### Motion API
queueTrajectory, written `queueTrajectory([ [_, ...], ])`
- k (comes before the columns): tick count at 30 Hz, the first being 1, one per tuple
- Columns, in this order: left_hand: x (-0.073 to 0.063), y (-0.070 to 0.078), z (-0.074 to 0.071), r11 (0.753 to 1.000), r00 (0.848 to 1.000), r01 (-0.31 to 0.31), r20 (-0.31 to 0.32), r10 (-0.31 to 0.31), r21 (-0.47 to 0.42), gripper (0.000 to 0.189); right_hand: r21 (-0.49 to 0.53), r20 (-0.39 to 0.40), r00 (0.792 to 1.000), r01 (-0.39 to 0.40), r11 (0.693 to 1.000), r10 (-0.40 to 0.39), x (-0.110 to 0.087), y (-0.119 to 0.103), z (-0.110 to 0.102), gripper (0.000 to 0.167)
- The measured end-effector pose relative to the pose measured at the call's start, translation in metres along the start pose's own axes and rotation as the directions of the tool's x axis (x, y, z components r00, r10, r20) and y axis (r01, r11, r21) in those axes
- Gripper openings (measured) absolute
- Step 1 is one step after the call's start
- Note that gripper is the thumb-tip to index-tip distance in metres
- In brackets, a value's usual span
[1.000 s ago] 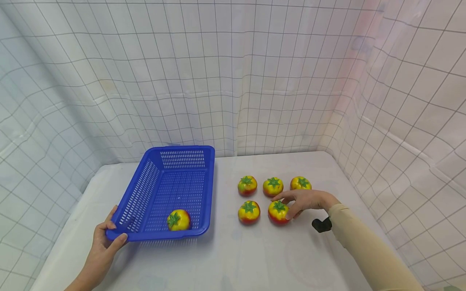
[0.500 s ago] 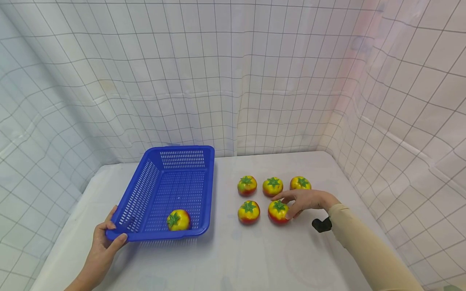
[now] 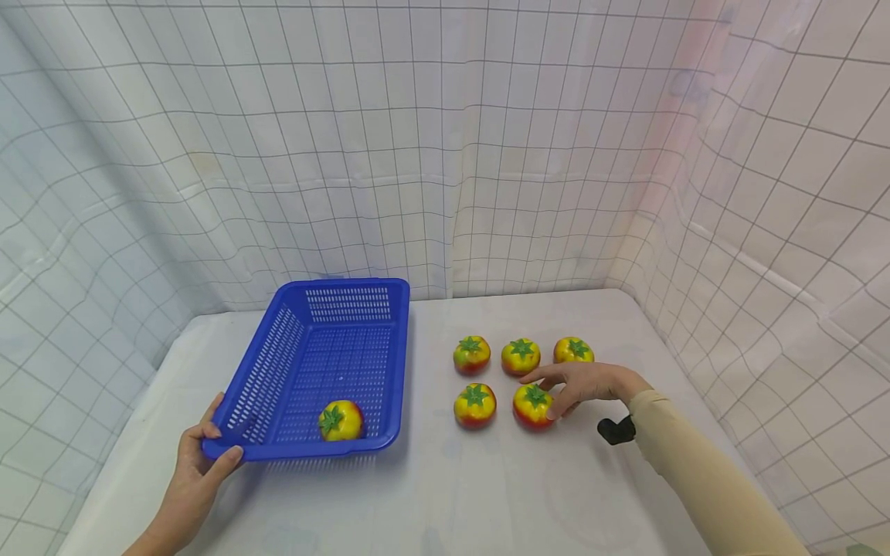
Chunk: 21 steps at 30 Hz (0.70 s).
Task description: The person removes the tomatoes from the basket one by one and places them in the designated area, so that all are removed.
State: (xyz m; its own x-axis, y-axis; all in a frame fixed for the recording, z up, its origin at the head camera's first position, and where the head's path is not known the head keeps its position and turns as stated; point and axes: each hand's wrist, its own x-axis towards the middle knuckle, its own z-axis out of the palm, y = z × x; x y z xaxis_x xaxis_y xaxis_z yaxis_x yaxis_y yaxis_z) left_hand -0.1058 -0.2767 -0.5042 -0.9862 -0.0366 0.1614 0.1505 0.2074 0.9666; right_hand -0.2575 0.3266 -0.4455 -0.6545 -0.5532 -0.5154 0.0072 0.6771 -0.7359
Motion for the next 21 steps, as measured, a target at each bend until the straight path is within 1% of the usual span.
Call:
queueTrajectory([
  [6,0.0,-0.001,0.0,1.0,1.0,0.003,0.003,-0.003,0.004,0.034,-0.003,-0.008,1.0,-0.005,1.0,0.005,-0.003,0.002,-0.002,0.068],
  [15,-0.001,0.001,0.001,0.998,0.999,-0.036,-0.001,0.036,-0.041,0.035,-0.012,0.013,1.0,0.014,1.0,-0.014,-0.019,-0.004,-0.012,0.071],
  [21,0.0,0.001,0.001,0.997,0.999,-0.04,0.006,0.04,-0.062,0.034,-0.051,-0.016,0.999,0.051,0.997,-0.052,-0.029,-0.009,-0.023,0.071],
])
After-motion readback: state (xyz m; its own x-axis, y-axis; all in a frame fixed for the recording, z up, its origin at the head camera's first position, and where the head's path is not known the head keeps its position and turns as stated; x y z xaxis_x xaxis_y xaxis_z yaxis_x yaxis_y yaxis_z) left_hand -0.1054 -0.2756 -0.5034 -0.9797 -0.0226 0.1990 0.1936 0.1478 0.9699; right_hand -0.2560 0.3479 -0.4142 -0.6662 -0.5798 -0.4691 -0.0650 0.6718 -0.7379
